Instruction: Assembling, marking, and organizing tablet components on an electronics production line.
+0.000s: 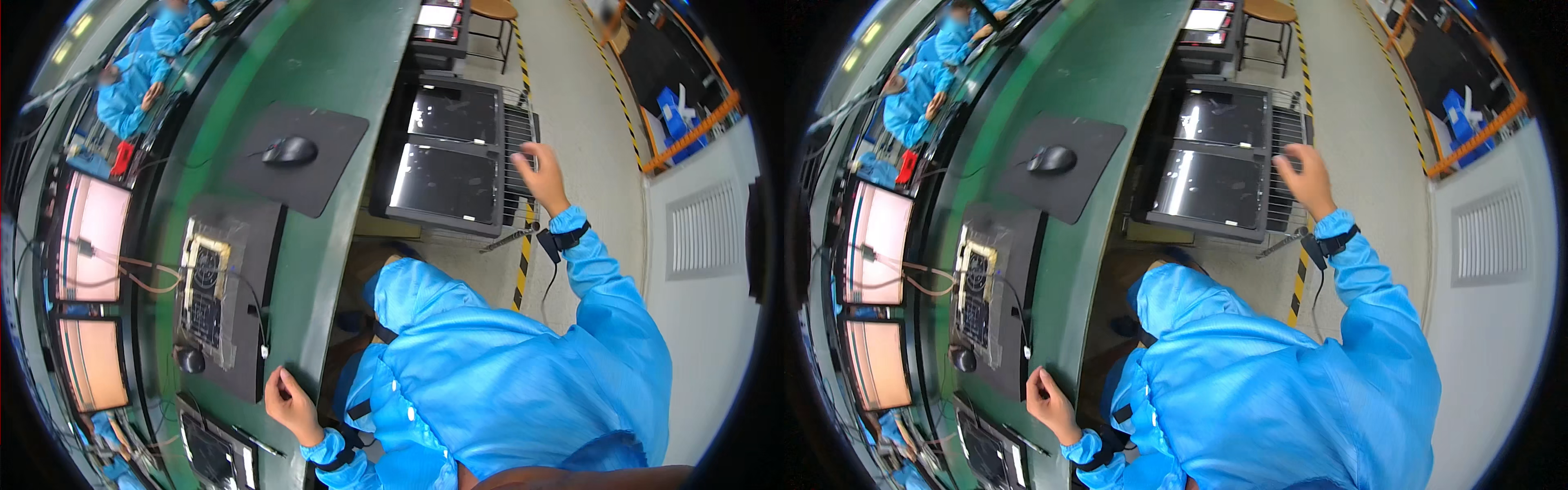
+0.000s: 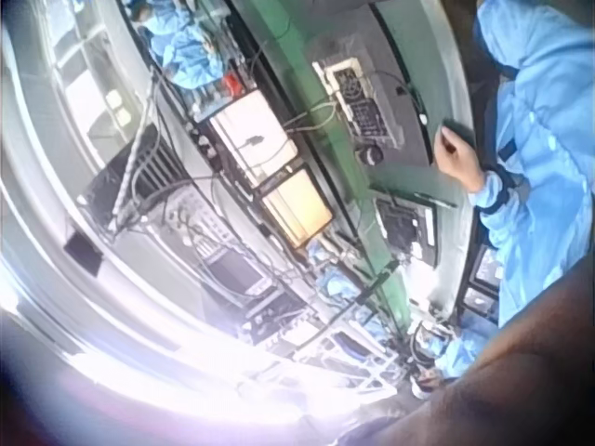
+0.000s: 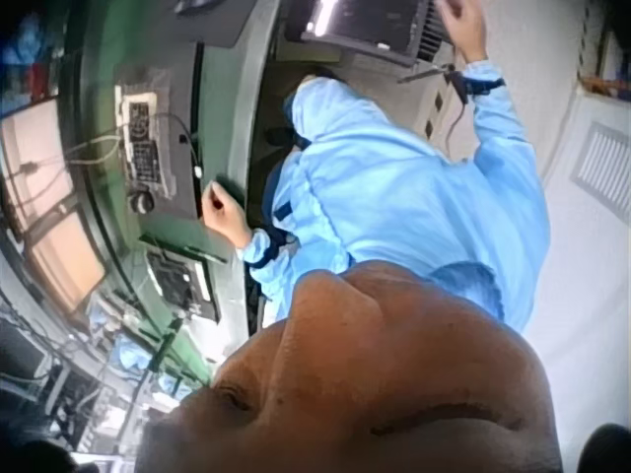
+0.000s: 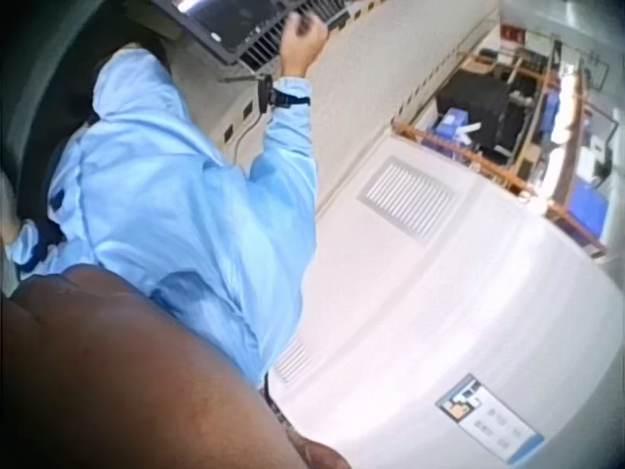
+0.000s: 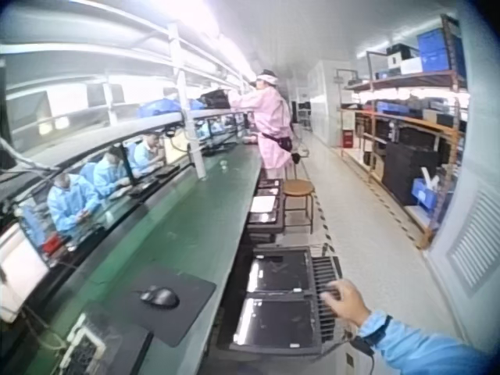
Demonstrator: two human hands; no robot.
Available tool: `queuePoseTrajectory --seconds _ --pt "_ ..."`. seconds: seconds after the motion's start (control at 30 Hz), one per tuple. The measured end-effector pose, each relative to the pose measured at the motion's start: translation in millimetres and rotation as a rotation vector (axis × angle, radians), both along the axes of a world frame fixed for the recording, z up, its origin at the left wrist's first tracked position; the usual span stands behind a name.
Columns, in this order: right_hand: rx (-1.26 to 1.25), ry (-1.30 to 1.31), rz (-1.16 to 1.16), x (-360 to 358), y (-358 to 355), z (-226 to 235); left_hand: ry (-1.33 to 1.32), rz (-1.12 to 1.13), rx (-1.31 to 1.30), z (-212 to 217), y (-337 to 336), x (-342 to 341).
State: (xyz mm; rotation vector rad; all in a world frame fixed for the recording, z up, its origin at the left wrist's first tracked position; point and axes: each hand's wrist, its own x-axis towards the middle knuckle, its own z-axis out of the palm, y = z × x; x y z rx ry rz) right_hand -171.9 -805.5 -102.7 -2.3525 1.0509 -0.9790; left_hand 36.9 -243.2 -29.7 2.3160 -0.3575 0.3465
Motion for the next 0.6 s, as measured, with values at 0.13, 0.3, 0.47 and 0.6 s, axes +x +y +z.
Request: queuePoseTrajectory --seconds 0.13,0.3,0.47,0.6 --pt "-0.038 0.513 0.392 101.9 20.6 35.1 -0.074 0.027 -0.051 7.9 -1.0 -14.6" --pt "0.209 0.727 0.416 146.3 -23.3 -2.8 -0.158 -0.047 -0.043 5.5 -2.5 -7.8" --pt "0.782 0.518 0.641 149.2 -59.6 4.5 -0.177 0.014 -0.104 18.0 -4.2 -26.6" --pt "0.756 0.283 0.69 115.0 -72.6 53.0 -0.196 -0.225 0.038 36.3 -13.4 -45.6"
